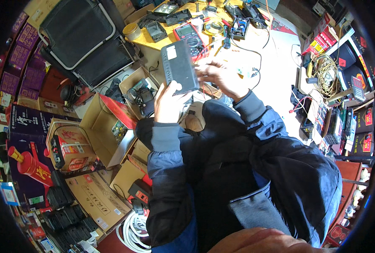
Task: The person sorts electronic components from a cardboard box, picking up circuit boards, power supplies, and other parts, then placing them into another box or onto a nearby table.
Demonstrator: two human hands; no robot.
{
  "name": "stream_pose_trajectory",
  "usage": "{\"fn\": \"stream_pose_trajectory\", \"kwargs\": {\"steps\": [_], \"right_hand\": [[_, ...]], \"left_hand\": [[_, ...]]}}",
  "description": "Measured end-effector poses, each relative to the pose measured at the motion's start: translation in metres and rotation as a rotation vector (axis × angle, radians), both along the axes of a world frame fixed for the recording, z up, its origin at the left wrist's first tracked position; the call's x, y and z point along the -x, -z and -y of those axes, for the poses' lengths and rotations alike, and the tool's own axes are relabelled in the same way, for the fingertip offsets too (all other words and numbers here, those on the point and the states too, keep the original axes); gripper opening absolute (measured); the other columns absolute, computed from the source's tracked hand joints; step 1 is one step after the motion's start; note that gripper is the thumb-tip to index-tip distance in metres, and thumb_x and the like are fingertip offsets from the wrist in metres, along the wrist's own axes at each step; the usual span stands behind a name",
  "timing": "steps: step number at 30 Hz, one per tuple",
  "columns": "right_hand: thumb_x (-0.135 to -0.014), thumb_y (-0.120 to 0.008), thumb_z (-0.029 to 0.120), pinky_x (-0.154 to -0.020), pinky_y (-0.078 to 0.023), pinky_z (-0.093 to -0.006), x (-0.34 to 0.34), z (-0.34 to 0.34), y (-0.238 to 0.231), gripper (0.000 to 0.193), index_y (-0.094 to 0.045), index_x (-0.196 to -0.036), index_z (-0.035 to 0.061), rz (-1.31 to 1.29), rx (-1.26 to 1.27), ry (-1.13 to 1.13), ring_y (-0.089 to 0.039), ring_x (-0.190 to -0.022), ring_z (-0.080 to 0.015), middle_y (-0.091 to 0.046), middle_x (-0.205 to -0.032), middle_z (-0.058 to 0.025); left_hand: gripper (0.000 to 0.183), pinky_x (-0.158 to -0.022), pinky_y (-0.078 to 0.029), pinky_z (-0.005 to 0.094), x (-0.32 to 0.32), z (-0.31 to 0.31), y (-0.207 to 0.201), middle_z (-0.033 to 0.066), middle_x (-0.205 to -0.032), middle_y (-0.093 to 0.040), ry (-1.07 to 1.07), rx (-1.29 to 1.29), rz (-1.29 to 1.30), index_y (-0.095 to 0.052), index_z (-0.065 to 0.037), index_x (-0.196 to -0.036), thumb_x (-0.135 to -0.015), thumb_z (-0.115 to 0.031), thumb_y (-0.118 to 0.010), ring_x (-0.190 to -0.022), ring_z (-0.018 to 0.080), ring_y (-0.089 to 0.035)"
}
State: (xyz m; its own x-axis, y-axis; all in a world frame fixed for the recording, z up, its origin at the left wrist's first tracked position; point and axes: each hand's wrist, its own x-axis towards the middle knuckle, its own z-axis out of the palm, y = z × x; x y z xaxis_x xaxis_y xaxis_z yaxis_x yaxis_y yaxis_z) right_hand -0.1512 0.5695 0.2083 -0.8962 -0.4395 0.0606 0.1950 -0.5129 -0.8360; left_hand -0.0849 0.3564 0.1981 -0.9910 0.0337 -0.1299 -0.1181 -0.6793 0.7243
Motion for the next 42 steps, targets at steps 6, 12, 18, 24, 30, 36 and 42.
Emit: {"fn": "stream_pose_trajectory", "kwargs": {"steps": [6, 12, 18, 24, 30, 36, 42], "right_hand": [[-0.096, -0.071, 0.026, -0.103, -0.053, -0.0433, -0.011, -0.029, -0.011, 0.070, -0.037, -0.151, -0.0006, -0.153, -0.359, 0.093, -0.060, -0.125, -0.0274, -0.056, -0.135, -0.0187], [-0.083, -0.083, 0.013, -0.110, -0.045, -0.0403, -0.032, -0.011, -0.025, 0.091, -0.029, -0.156, 0.0021, -0.354, -0.396, 0.176, -0.054, -0.129, -0.0264, -0.052, -0.143, -0.0179], [-0.086, -0.079, 0.022, -0.094, -0.056, -0.0389, -0.023, -0.013, -0.024, 0.082, -0.034, -0.151, -0.0015, -0.272, -0.261, 0.266, -0.063, -0.108, -0.0215, -0.060, -0.124, -0.0143], [-0.098, -0.062, 0.043, -0.091, -0.059, -0.0400, 0.044, -0.108, -0.027, 0.051, -0.057, -0.131, 0.0036, -0.162, -0.208, 0.621, -0.065, -0.111, -0.0203, -0.061, -0.122, -0.0079], [-0.072, -0.081, 0.066, -0.054, -0.062, -0.0300, 0.180, -0.179, -0.088, 0.108, -0.041, -0.129, -0.0160, -0.382, -1.372, 0.904, -0.074, -0.081, -0.0260, -0.068, -0.103, -0.0236], [-0.080, -0.074, 0.067, -0.059, -0.066, -0.0439, 0.221, -0.140, -0.078, 0.112, -0.032, -0.144, -0.0145, -0.232, -1.653, 0.489, -0.062, -0.112, -0.0417, -0.037, -0.140, -0.0300], [-0.082, -0.071, 0.067, -0.060, -0.067, -0.0478, 0.234, -0.125, -0.062, 0.111, -0.032, -0.147, -0.0145, -0.277, -1.775, 0.508, -0.060, -0.114, -0.0451, -0.031, -0.147, -0.0315]], "left_hand": [[0.050, -0.088, -0.061, 0.0374, 0.004, -0.034, -0.005, 0.0165, -0.121, -0.064, -0.023, 0.237, -0.111, -0.046, 0.002, -0.141, -0.094, 0.000, -0.061, -0.104, 0.0245, -0.069], [0.081, -0.095, -0.054, 0.0327, -0.004, -0.058, -0.011, 0.0169, -0.134, -0.060, 0.050, 0.257, -0.266, -0.024, -0.002, -0.160, -0.089, 0.010, -0.061, -0.111, 0.0207, -0.064], [0.084, -0.109, -0.045, 0.0349, -0.018, -0.055, -0.019, 0.0181, -0.144, -0.053, 0.085, 0.228, -0.397, -0.023, -0.003, -0.161, -0.088, 0.010, -0.064, -0.129, 0.0228, -0.055], [0.063, -0.108, -0.048, 0.0353, -0.033, -0.004, 0.008, 0.0183, -0.142, -0.058, -0.104, 0.441, -0.203, -0.034, 0.003, -0.155, -0.097, -0.004, -0.060, -0.125, 0.0240, -0.060], [0.053, -0.101, -0.055, 0.0419, -0.043, 0.067, 0.069, 0.0283, -0.130, -0.061, -0.101, 0.163, -0.112, -0.037, 0.005, -0.150, -0.102, -0.010, -0.053, -0.118, 0.0361, -0.066], [0.050, -0.115, -0.042, 0.0516, -0.053, 0.097, 0.147, 0.0308, -0.146, -0.049, 0.054, -0.069, -0.053, -0.031, 0.000, -0.154, -0.107, -0.016, -0.037, -0.135, 0.0421, -0.052], [0.051, -0.118, -0.037, 0.0523, -0.051, 0.105, 0.166, 0.0300, -0.152, -0.042, 0.054, -0.213, -0.094, -0.026, -0.002, -0.156, -0.107, -0.017, -0.033, -0.142, 0.0398, -0.043]]}}
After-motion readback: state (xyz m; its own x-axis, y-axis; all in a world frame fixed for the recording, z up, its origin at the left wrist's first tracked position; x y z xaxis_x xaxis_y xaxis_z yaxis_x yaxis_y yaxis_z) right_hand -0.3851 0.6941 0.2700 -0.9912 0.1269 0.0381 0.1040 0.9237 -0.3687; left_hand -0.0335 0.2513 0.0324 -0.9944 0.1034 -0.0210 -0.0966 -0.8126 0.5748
